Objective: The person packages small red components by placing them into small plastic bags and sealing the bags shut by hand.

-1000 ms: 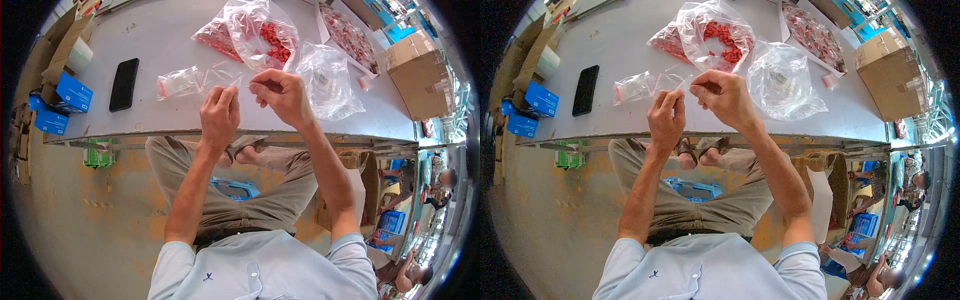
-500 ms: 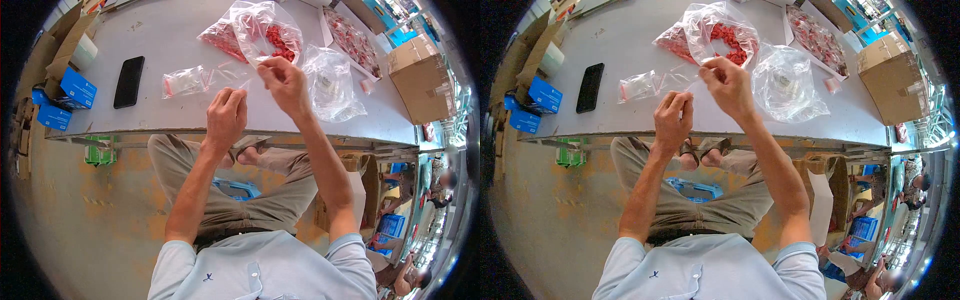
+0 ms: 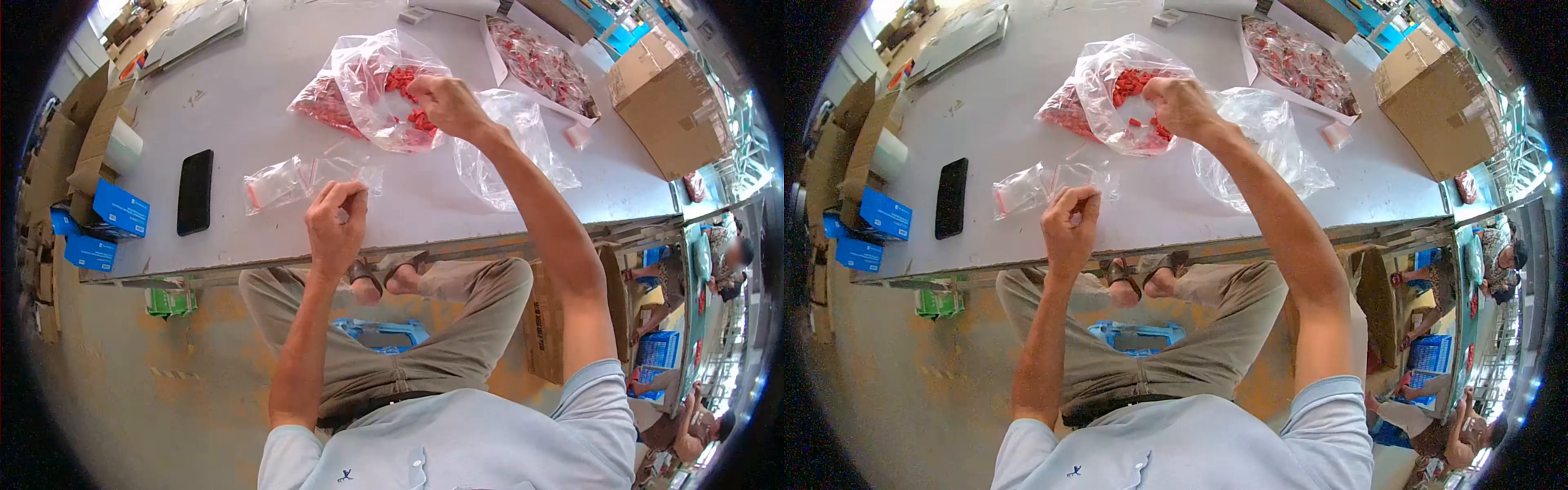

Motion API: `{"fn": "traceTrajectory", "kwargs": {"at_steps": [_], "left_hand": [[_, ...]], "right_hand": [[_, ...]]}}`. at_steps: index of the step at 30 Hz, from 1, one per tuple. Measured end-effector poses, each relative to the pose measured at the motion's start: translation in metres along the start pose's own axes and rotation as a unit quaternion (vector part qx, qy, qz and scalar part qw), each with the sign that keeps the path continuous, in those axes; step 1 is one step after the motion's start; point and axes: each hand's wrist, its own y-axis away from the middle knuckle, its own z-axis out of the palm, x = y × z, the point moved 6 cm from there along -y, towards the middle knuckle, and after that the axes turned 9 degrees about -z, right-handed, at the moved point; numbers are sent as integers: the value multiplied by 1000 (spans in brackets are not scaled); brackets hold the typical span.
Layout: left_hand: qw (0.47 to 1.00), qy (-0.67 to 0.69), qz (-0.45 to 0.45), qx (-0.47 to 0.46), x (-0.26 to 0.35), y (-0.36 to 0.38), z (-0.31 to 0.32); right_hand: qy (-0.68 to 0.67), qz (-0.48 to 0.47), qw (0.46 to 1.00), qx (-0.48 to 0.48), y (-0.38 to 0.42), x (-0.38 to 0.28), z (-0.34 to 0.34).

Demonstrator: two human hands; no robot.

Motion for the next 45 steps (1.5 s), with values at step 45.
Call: {"fn": "traceTrajectory", "kwargs": {"at_steps": [45], "left_hand": [[1000, -9, -16, -14, -4, -4, 2]], "right_hand": [[92, -99, 988, -72, -82, 38, 108]]}}
